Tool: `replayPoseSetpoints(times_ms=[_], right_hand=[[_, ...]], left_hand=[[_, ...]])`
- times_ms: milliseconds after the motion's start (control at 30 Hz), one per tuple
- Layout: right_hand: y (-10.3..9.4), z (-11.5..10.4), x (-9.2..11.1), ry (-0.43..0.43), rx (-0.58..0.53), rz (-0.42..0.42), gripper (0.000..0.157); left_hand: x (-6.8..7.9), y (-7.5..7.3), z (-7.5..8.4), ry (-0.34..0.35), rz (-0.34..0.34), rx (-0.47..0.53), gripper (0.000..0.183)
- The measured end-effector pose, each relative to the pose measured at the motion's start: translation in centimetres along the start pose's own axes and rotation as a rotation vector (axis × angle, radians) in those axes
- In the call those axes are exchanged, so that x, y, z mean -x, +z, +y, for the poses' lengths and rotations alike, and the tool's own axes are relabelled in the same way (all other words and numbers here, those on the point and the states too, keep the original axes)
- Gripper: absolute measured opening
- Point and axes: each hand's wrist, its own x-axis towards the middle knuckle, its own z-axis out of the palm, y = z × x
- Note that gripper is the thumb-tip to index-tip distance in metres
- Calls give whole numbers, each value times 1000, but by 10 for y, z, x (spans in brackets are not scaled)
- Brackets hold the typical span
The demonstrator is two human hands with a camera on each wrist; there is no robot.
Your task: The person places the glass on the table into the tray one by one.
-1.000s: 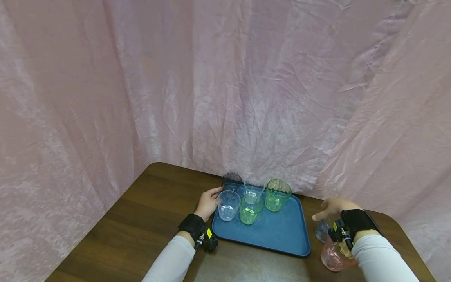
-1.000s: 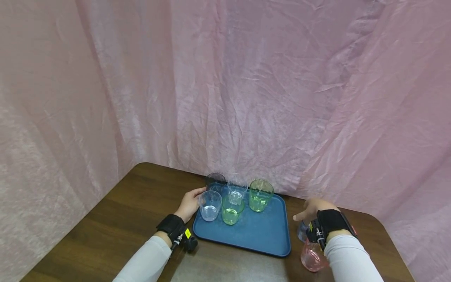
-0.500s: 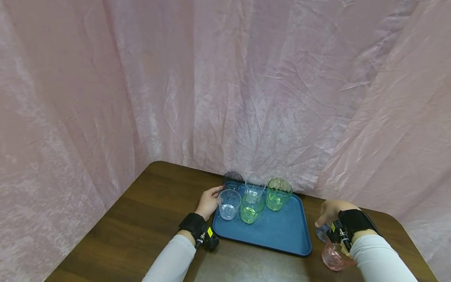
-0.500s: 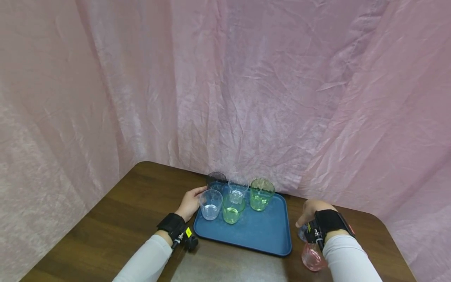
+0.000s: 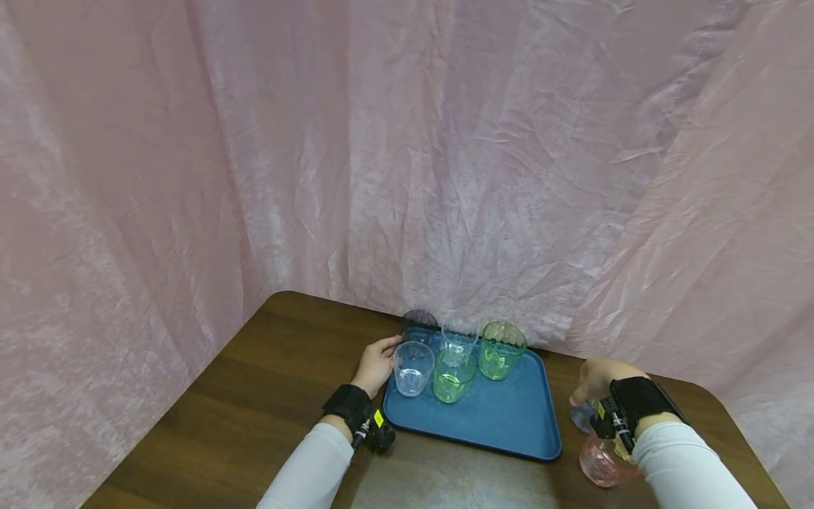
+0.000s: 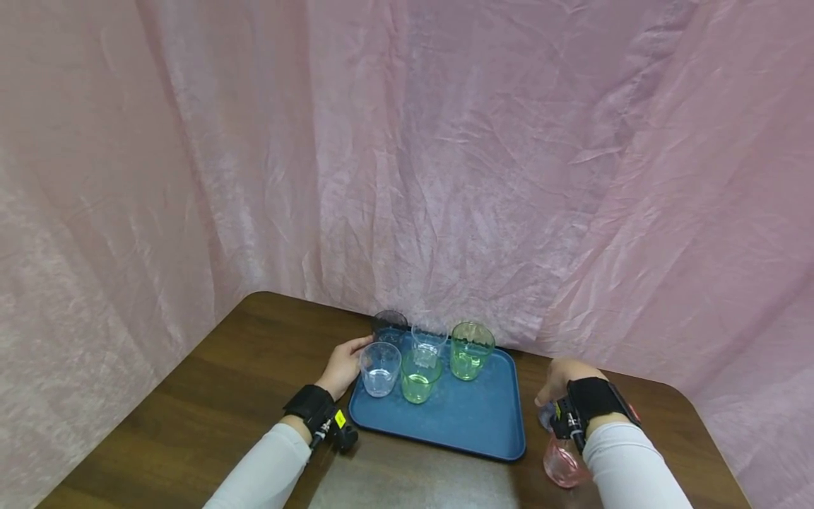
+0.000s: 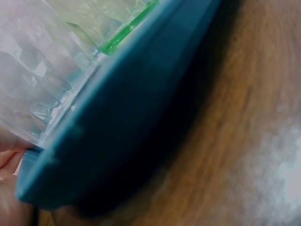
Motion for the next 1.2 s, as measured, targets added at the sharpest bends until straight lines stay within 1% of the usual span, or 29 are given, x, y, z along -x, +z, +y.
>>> replayPoseSetpoints(times_ms=[167, 300, 367, 400, 467, 600, 700, 900, 1000, 1200], right_hand=[[-10, -3, 5, -38, 8, 46, 30], [-23, -13, 10, -48, -43, 38, 34], [-30, -19, 13, -49, -59, 34, 40], [-33, -23, 14, -51, -63, 37, 41], [-39, -33, 17, -63, -43, 54, 42], [-43, -54, 20, -107, -10, 82, 43], [-43, -70, 21, -134, 22, 91, 48], [-34, -100, 19, -181, 33, 98, 44], [-28, -113, 15, -209, 27, 98, 40], [-13, -131, 7, -237, 46, 91, 40]], left_hand=[[-3, 1, -5, 15, 6, -10, 42], [-4, 0, -6, 8, 15, -18, 42], [-5, 0, -5, 12, 12, -10, 42], [-5, 0, -5, 14, 11, -6, 42], [-5, 1, -5, 16, 9, -1, 41], [-5, 1, -5, 6, 11, -16, 41], [-3, 1, -5, 5, 7, -28, 41], [0, 2, -4, 2, -2, -16, 41], [0, 1, -5, -4, -3, 6, 41], [-3, 1, -7, 2, -2, 18, 41]])
